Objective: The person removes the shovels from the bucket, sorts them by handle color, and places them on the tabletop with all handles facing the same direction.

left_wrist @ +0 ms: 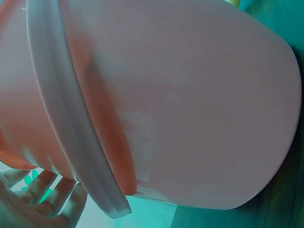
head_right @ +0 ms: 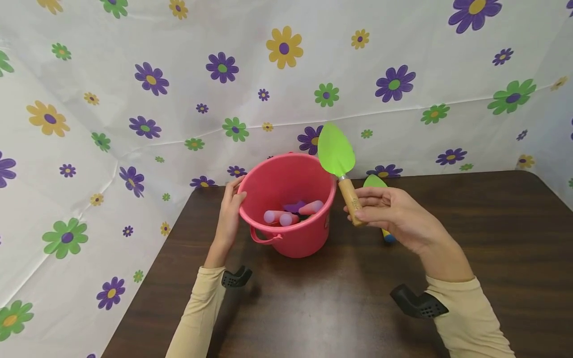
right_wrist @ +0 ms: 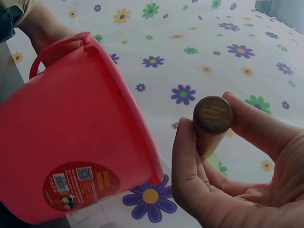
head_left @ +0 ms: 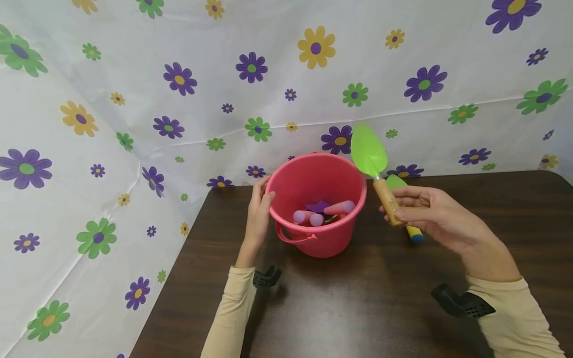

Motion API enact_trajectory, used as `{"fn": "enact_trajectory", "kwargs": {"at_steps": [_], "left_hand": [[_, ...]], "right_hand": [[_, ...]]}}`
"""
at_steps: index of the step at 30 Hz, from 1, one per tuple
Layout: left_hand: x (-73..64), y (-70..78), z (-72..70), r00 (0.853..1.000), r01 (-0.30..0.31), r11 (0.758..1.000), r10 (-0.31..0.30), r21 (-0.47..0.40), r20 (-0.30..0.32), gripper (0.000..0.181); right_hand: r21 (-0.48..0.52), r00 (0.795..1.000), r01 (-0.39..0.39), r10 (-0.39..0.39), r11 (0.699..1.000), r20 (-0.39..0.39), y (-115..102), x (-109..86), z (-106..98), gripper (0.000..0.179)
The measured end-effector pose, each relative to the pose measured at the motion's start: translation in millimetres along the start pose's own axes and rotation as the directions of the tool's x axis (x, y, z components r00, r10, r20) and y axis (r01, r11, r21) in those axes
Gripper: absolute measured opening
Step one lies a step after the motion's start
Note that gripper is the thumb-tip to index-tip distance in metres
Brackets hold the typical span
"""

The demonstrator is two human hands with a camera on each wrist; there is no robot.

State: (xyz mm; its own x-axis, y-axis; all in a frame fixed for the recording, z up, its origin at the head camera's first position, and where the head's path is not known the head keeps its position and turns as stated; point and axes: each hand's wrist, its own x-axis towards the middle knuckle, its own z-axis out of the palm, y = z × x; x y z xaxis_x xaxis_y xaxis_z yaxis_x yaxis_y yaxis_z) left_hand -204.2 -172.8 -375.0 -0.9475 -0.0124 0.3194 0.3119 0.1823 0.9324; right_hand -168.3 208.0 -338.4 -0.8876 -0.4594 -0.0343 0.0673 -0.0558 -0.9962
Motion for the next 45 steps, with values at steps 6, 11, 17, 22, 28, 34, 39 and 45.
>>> {"fn": "enact_trajectory", "kwargs": {"at_steps": [6, 11, 17, 22, 28, 34, 39, 45], "left_hand": [[-0.3, 1.6, 0.0, 1.0, 0.0, 1.0, 0.0, -0.001, -0.001, 0.05], [-0.1, 1.6, -0.6, 1.0, 0.002, 1.0, -0.002, 0.003, -0.003, 0.051], [0.2, 1.4, 0.6, 1.0, 0.008, 1.0, -0.008, 0.006, -0.002, 0.051], [1.1, 2.5, 0.3, 1.0, 0.008, 1.0, -0.008, 0.011, -0.007, 0.051], [0.1, 3.9, 0.1, 1.0, 0.013, 1.0, -0.013, 0.018, 0.0, 0.052], [-0.6, 2.9, -0.3, 1.0, 0.019, 1.0, -0.019, 0.016, -0.006, 0.052], [-0.5, 2.3, -0.3, 1.0, 0.019, 1.0, -0.019, 0.015, -0.005, 0.052], [-0.6, 2.2, 0.0, 1.0, 0.01, 1.0, -0.01, 0.008, 0.001, 0.051]], "right_hand": [[0.053, 0.999, -0.02, 0.021, 0.998, -0.027, 0.9, -3.8, -6.4, 0.032], [0.103, 0.999, -0.036, 0.039, 0.994, -0.027, 5.1, -7.5, -12.2, 0.031], [0.082, 0.988, -0.12, 0.127, 0.989, -0.086, 15.0, -16.5, -26.7, 0.026], [0.029, 0.982, -0.139, 0.142, 0.99, -0.128, 26.5, -23.3, -41.7, 0.023], [0.057, 0.982, -0.117, 0.124, 0.991, -0.144, 32.7, -29.0, -56.1, 0.028], [0.092, 0.981, -0.107, 0.121, 0.99, -0.152, 39.9, -30.6, -71.0, 0.03], [0.013, 0.97, -0.169, 0.169, 0.986, -0.177, 48.8, -31.7, -86.8, 0.027], [-0.056, 0.952, -0.234, 0.217, 0.971, -0.214, 59.3, -34.3, -100.9, 0.025]]}}
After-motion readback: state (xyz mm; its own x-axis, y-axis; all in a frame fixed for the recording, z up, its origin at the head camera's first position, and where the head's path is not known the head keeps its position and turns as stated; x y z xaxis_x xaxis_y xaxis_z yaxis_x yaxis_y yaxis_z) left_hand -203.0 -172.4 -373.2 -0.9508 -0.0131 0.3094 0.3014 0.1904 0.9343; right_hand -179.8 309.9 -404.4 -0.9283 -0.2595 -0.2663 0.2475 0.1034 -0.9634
